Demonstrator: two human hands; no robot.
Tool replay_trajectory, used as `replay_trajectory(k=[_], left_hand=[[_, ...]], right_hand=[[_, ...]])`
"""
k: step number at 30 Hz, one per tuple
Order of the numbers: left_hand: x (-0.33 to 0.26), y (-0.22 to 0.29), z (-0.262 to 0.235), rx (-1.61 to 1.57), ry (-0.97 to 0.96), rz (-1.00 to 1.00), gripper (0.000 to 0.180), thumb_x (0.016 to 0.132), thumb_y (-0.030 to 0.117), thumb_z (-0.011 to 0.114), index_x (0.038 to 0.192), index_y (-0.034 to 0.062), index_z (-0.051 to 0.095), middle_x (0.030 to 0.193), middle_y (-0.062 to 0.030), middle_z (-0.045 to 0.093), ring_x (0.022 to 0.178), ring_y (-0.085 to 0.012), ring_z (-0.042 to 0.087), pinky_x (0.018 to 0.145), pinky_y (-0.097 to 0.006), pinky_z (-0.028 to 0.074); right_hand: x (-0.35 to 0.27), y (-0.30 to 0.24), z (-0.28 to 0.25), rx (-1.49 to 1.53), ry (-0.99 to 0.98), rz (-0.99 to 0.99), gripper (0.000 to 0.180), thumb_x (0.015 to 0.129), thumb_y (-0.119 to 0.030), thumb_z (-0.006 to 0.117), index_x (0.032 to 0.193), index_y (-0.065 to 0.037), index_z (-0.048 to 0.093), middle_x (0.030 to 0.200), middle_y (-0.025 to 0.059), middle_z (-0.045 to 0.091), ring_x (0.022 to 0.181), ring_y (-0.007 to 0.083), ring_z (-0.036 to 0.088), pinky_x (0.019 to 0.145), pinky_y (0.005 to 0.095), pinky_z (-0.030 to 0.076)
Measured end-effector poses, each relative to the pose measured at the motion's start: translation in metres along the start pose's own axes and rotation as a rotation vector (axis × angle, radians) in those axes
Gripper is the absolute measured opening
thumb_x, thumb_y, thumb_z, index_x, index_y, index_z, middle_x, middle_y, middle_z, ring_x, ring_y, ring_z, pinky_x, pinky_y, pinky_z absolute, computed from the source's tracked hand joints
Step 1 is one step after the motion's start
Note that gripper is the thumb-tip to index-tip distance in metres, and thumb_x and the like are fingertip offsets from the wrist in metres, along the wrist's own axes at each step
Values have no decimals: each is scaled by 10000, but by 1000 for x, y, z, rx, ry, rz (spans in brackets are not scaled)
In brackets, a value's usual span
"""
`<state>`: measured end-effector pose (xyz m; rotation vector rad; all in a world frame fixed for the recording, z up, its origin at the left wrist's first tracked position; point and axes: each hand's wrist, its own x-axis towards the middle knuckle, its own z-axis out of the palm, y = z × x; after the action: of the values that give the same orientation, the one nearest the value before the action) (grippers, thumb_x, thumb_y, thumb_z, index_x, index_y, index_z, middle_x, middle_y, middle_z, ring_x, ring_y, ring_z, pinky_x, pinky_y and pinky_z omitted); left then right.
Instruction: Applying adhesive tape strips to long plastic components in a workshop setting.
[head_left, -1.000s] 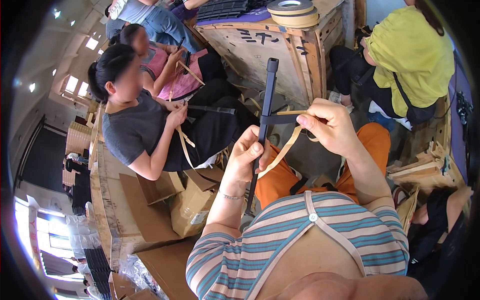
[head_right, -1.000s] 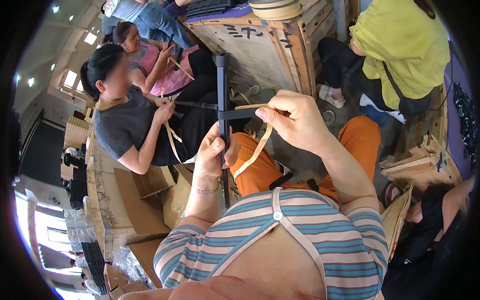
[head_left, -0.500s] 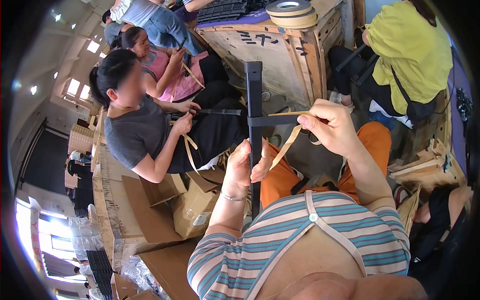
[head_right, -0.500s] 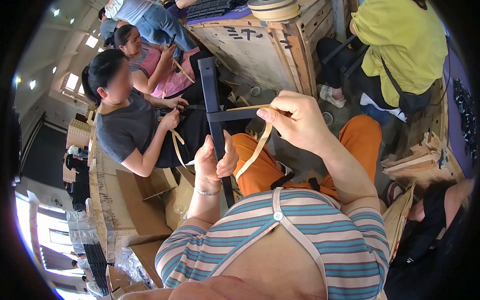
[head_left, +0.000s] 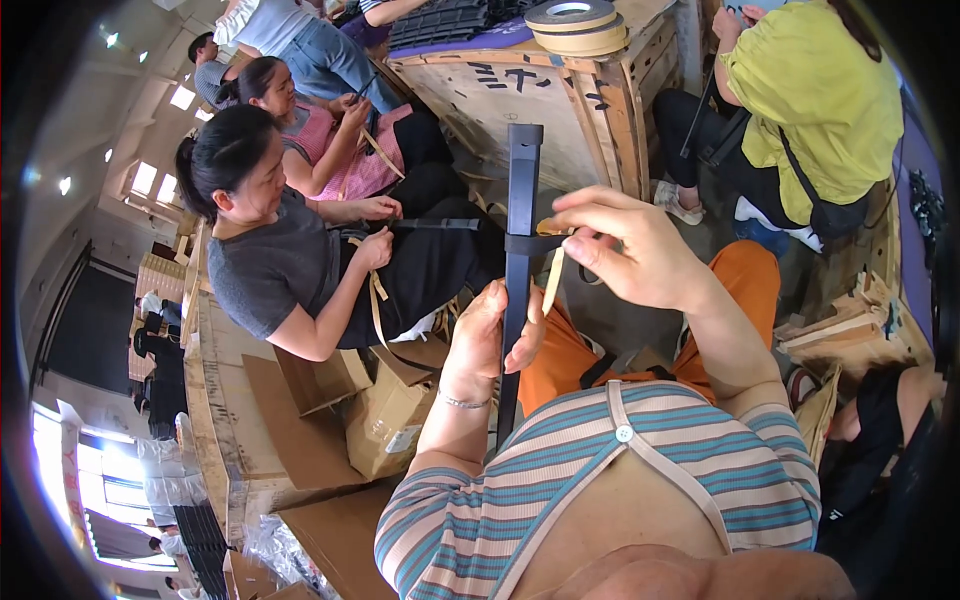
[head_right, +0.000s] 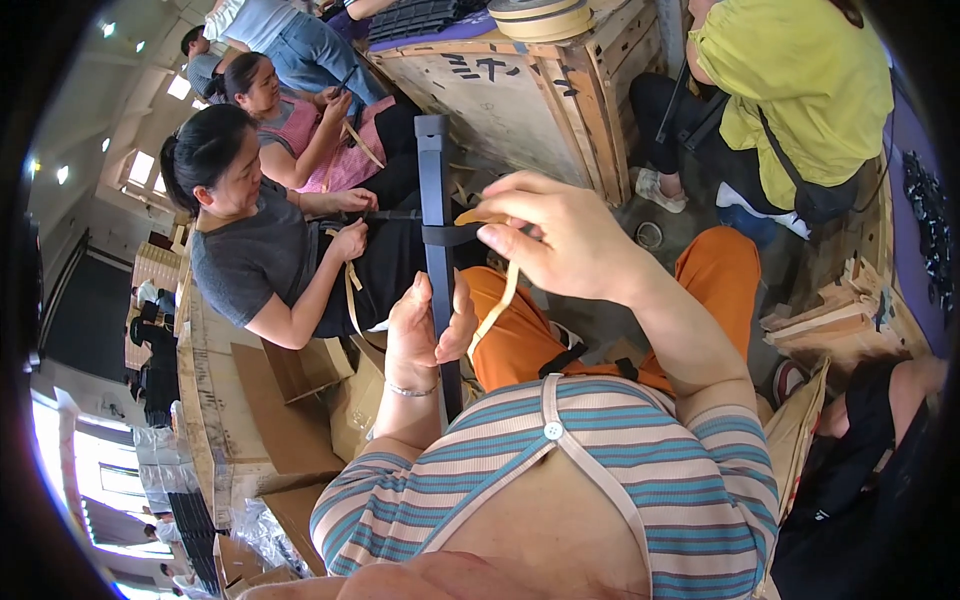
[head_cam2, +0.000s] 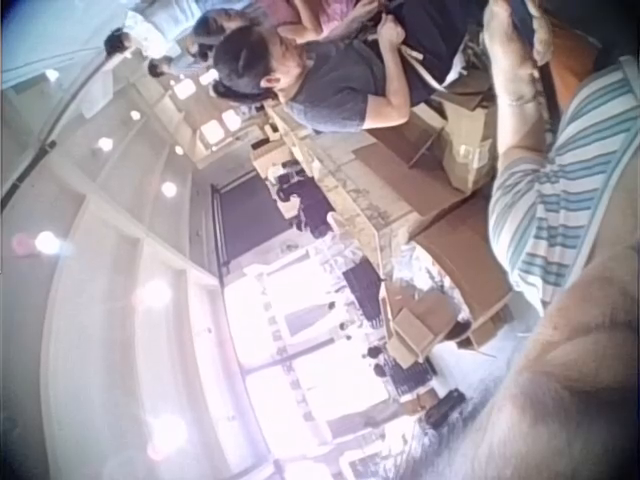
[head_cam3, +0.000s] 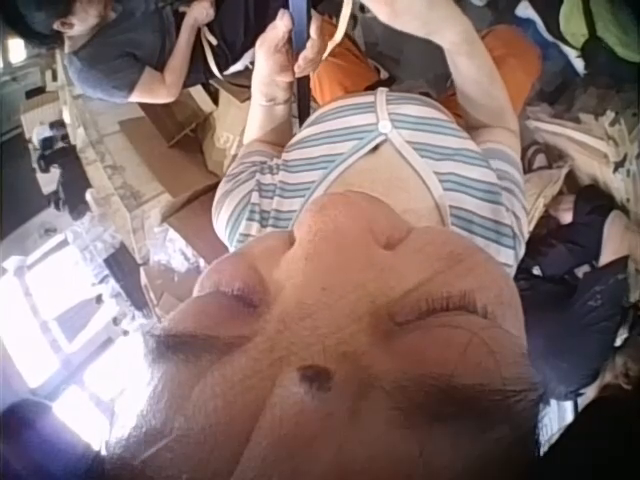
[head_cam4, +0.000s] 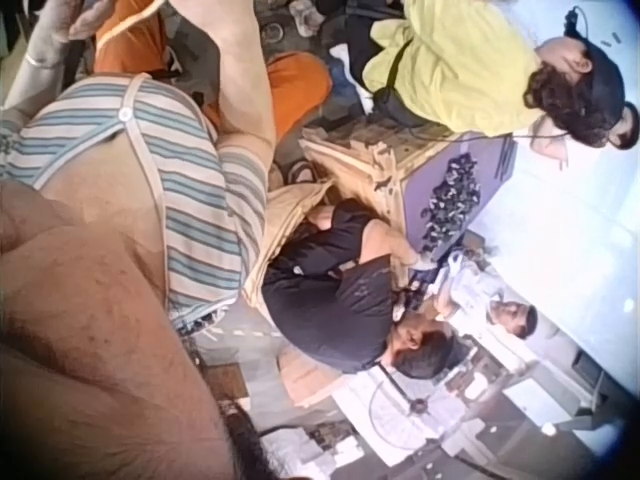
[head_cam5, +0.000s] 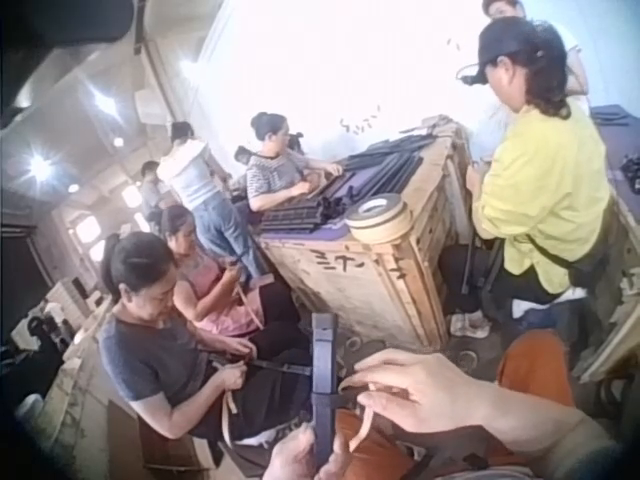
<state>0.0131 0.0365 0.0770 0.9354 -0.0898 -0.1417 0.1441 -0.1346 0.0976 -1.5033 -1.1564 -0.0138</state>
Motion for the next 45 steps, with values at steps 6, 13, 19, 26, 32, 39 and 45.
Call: replay_trajectory(k=[6, 13, 19, 26, 32, 39, 45], left_hand=[[-1, -2, 0, 84, 47, 17, 513, 884, 491, 440, 801, -13, 491, 450, -70, 440, 301, -101, 353, 278, -216, 277], [-4, -8, -7, -54, -46, 21, 494, 899, 468, 418, 807, -13, 479, 444, -58, 415, 302, -96, 323, 280, -210, 255], [-2, -15, -16, -226, -173, -14, 468, 922, 432, 381, 796, -14, 447, 441, -33, 374, 322, -89, 301, 281, -208, 231], [2, -22, -32, -536, -357, -96, 466, 925, 405, 387, 758, -24, 459, 429, -28, 377, 314, -99, 304, 285, -212, 239], [8, -33, -14, -525, -359, -178, 458, 908, 386, 424, 687, -16, 439, 407, -24, 402, 273, -92, 323, 244, -211, 270], [16, -34, -22, -695, -505, -146, 398, 948, 283, 319, 681, 3, 415, 421, -45, 442, 280, -92, 359, 251, -189, 284], [25, -38, -25, -772, -642, -156, 397, 942, 338, 357, 728, 8, 408, 431, -41, 410, 298, -98, 343, 271, -200, 289]], right_hand=[[9, -10, 14, 162, -83, 46, 127, 849, -56, 530, 946, 18, 564, 787, 109, 571, 680, 145, 526, 623, 274, 432], [10, -15, 21, 315, -171, 159, 129, 877, -49, 471, 932, 38, 548, 603, 24, 462, 499, 59, 402, 445, 231, 333], [11, -11, 30, 392, -139, 245, 131, 829, -69, 476, 837, 37, 553, 598, 161, 502, 495, 171, 414, 489, 302, 369], [21, -1, 43, 218, -151, 174, 102, 801, -54, 482, 790, 6, 563, 600, 150, 522, 481, 195, 433, 491, 301, 381], [21, 26, 63, 238, -200, 34, 220, 804, -92, 522, 1010, -70, 596, 889, 109, 641, 764, 219, 606, 698, 281, 455], [13, 35, 36, 1286, -338, 296, 254, 909, -150, 482, 1098, 5, 550, 819, 19, 554, 732, 79, 499, 713, 210, 416], [21, 13, 34, 672, -219, 138, 303, 910, -266, 522, 1057, -4, 564, 784, -6, 535, 635, 48, 429, 541, 205, 356]])
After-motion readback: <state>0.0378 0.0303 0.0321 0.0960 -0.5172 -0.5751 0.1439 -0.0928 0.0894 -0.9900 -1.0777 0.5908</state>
